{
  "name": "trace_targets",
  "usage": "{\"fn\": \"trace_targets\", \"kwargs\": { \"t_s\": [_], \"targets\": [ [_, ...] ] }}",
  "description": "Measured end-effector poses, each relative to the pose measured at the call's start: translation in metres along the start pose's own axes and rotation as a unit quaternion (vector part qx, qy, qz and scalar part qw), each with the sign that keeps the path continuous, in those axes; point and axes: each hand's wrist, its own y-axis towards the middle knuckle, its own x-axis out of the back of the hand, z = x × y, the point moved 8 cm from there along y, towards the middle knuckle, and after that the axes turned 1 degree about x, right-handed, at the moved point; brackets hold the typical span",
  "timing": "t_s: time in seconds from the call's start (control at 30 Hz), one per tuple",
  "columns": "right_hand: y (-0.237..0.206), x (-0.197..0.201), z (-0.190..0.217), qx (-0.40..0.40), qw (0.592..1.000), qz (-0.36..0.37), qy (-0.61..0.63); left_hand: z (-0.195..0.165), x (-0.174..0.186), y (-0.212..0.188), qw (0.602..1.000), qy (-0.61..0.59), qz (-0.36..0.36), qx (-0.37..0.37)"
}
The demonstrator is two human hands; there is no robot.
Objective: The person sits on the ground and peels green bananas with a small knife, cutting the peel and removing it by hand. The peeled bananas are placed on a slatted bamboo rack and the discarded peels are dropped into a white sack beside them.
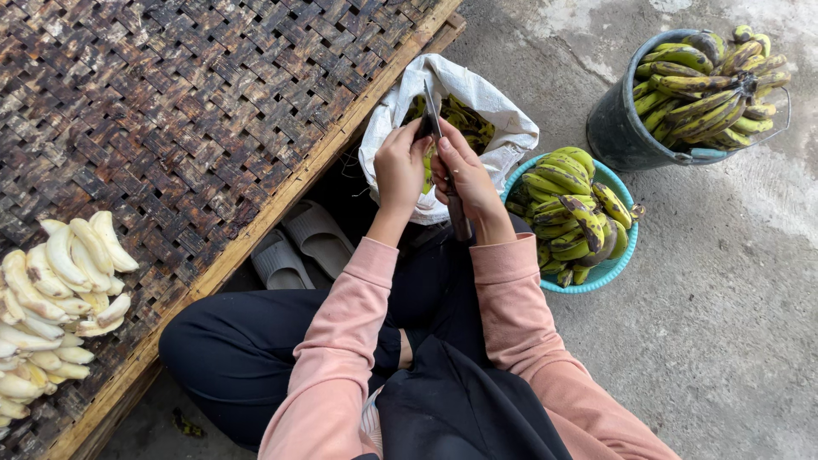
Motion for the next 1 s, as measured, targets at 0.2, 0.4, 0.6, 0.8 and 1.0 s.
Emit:
{"fn": "trace_targets", "kwargs": {
  "t_s": [0.2,0.4,0.6,0.8,1.0],
  "targets": [
    [0.007,-0.001,-0.004,0.035,0.999,-0.031,0.000,-0.009,-0.001,-0.013,0.982,0.134,-0.032,-0.126],
    [0.015,0.021,-0.021,-0.011,0.993,-0.050,0.110,-0.012,-0.014,-0.011,0.940,0.206,0.003,-0.271],
    [0.026,0.032,-0.025,-0.030,0.981,-0.003,0.190,-0.010,-0.023,-0.010,0.924,0.204,0.040,-0.321],
    [0.022,0.030,-0.012,-0.012,0.996,-0.084,-0.021,0.034,-0.032,0.008,0.992,0.069,0.055,-0.094],
    [-0.026,0.084,0.016,0.002,0.972,-0.220,-0.079,0.033,-0.036,0.010,0.966,0.236,0.065,-0.082]
  ]
}}
